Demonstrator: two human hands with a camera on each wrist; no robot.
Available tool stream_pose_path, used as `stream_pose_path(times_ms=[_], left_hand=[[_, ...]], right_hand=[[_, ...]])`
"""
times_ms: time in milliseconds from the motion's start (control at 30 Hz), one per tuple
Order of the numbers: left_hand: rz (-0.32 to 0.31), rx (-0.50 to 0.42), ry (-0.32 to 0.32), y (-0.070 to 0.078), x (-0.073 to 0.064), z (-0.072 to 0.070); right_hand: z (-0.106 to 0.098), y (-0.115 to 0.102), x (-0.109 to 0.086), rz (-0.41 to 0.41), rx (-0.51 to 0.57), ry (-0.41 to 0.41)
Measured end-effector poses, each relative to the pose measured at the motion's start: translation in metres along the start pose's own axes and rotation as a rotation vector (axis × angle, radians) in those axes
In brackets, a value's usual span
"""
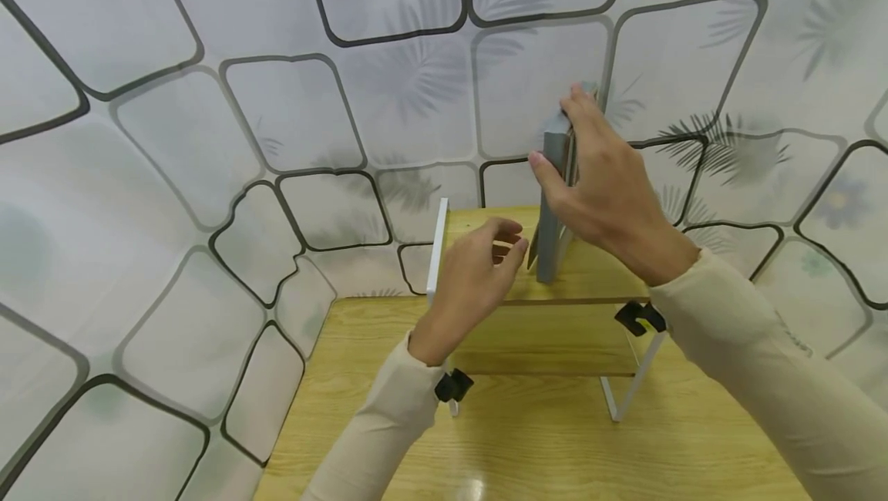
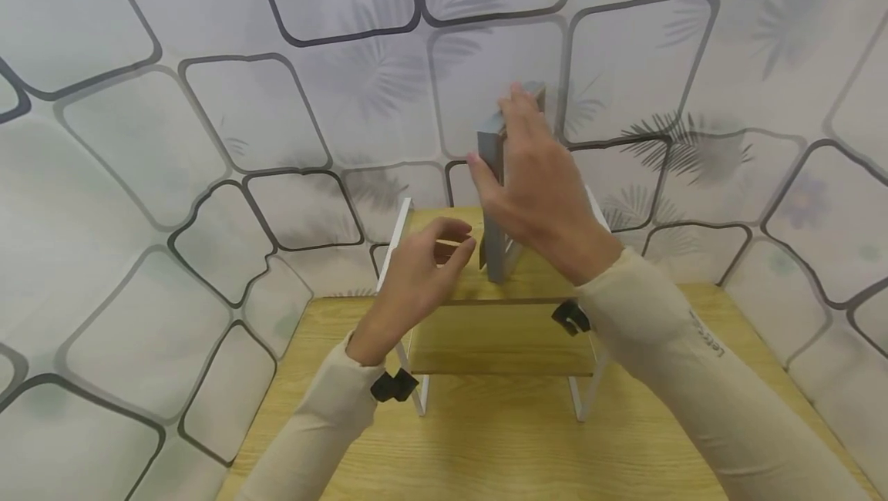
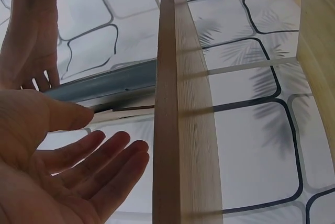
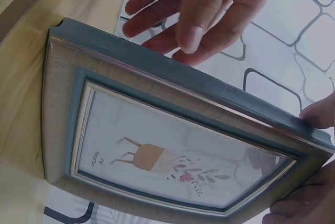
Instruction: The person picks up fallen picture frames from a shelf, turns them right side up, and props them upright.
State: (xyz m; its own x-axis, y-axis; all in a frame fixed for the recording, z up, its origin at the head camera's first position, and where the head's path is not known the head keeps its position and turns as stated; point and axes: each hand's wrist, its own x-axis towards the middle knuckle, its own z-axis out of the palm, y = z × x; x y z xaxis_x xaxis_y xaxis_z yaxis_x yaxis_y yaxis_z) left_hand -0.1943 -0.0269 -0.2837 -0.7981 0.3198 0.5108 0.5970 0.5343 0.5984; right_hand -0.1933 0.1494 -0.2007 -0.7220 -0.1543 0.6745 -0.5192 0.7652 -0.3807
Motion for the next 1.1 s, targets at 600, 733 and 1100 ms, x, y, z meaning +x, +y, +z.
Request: stream_pose_path(times_ms=[600, 733, 1100], left_hand=[[0.029, 0.037, -0.108, 0.0, 0.001, 0.007], [0.041, 0.053, -0.111, 0.001, 0.002, 0.008], [0.065, 0.101, -0.108, 0.003, 0.006, 0.012]], right_hand=[[-0.009, 0.018, 0.003, -0.097, 0.078, -0.041], [-0.011, 0.022, 0.004, -0.123, 0.106, -0.049], [-0.013, 0.03, 0.008, -0.161, 0.151, -0.093]])
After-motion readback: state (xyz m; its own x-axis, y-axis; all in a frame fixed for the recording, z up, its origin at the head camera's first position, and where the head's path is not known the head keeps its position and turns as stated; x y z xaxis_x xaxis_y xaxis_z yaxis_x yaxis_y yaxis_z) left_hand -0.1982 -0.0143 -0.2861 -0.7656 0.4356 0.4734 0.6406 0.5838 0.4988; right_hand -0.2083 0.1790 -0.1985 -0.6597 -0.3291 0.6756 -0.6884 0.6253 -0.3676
